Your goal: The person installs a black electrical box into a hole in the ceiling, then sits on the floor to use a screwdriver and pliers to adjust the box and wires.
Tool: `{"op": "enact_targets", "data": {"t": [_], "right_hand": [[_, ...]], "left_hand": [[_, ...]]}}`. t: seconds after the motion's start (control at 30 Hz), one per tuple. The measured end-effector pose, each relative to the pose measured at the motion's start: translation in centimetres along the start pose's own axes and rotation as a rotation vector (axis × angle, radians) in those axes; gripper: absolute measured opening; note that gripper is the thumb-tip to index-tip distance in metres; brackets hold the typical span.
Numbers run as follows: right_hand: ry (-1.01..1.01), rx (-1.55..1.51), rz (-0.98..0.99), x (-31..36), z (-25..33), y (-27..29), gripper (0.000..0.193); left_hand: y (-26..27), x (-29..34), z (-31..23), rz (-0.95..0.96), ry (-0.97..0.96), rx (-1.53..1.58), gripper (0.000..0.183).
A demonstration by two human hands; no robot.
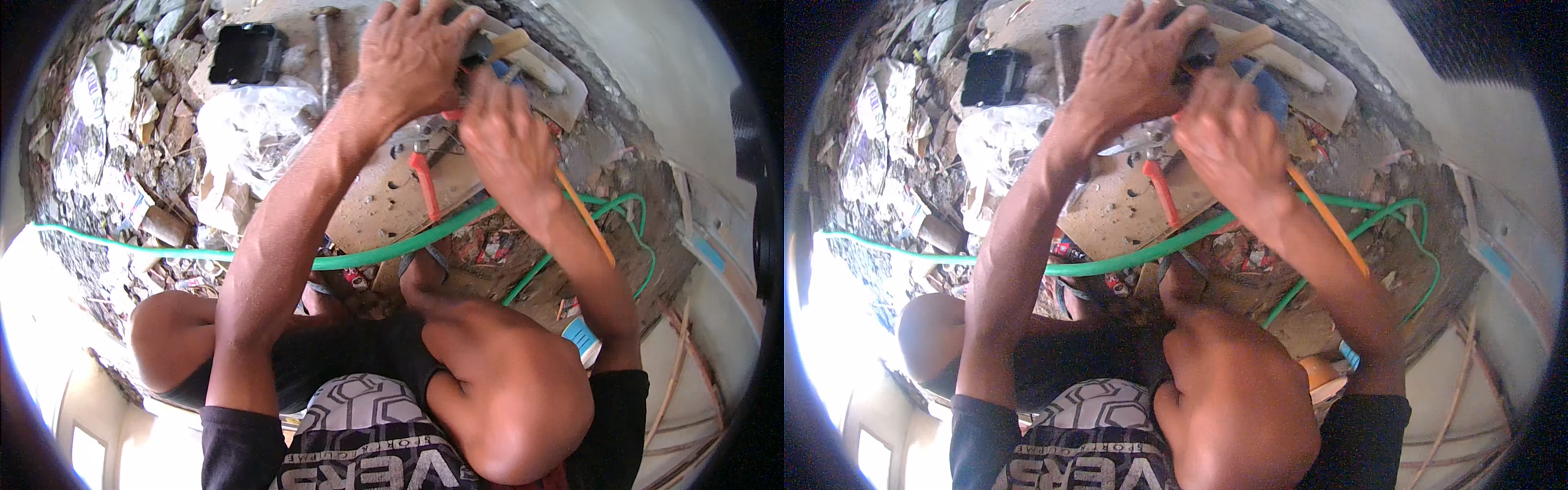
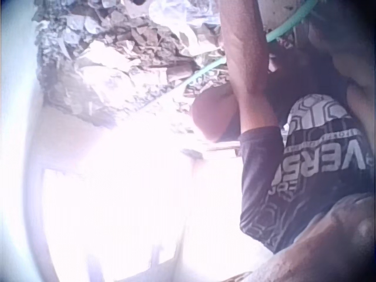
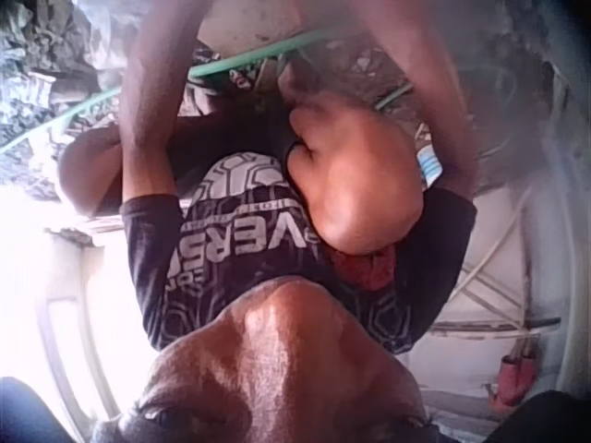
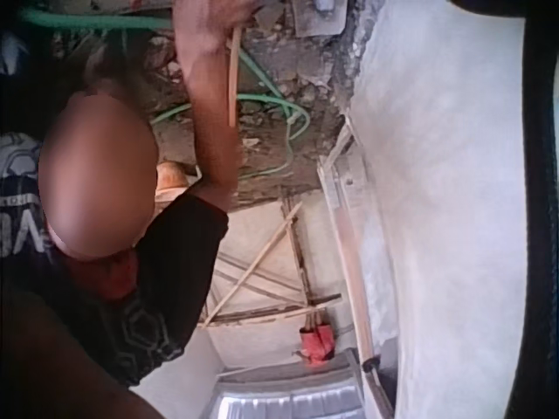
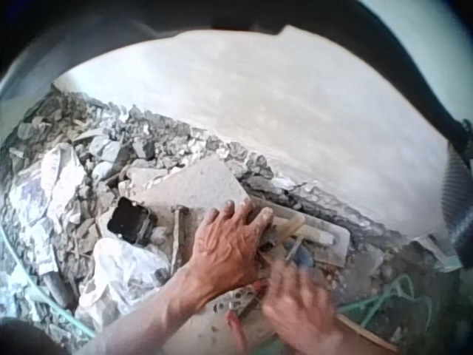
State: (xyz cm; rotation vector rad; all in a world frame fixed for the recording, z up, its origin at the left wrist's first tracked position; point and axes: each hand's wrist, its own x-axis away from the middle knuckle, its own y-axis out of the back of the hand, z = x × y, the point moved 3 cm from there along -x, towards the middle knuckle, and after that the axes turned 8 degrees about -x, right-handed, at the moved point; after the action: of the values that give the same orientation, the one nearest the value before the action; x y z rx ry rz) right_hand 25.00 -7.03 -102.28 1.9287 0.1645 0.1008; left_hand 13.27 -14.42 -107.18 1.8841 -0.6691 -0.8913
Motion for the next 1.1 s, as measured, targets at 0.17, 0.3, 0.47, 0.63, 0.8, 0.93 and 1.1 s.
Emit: {"op": "enact_targets", "data": {"t": [0.17,0.3,0.47,0.63,0.8,0.93,1.1], "right_hand": [[0.020,-0.047,-0.054,1.3,-0.3,0.3,0.024],[-0.002,-0.037,0.021,-0.2,0.3,0.0,0.026],[-0.004,-0.037,-0.073,2.2,-0.4,0.1,0.026],[0.030,-0.076,-0.019,-1.2,0.4,-0.5,0.027],[-0.032,-0.071,-0.075,1.3,0.1,0.0,0.016],[-0.032,0.005,-0.038,-0.8,0.7,-0.4,0.018],[-0.053,-0.095,0.008,-0.4,0.3,0.0,0.021]], "left_hand": [[1.0,0.1,1.5,0.062,0.041,-0.058,0.077],[0.5,0.4,0.4,0.085,0.031,-0.019,0.082],[1.2,0.2,0.6,0.146,0.042,-0.029,0.084],[1.3,-0.4,0.6,0.118,0.050,-0.009,0.085],[0.7,-0.2,0.9,0.208,0.040,-0.132,0.083],[1.3,0.0,0.6,0.090,0.018,-0.070,0.068],[1.6,-0.2,0.0,0.143,0.013,-0.157,0.082]]}}
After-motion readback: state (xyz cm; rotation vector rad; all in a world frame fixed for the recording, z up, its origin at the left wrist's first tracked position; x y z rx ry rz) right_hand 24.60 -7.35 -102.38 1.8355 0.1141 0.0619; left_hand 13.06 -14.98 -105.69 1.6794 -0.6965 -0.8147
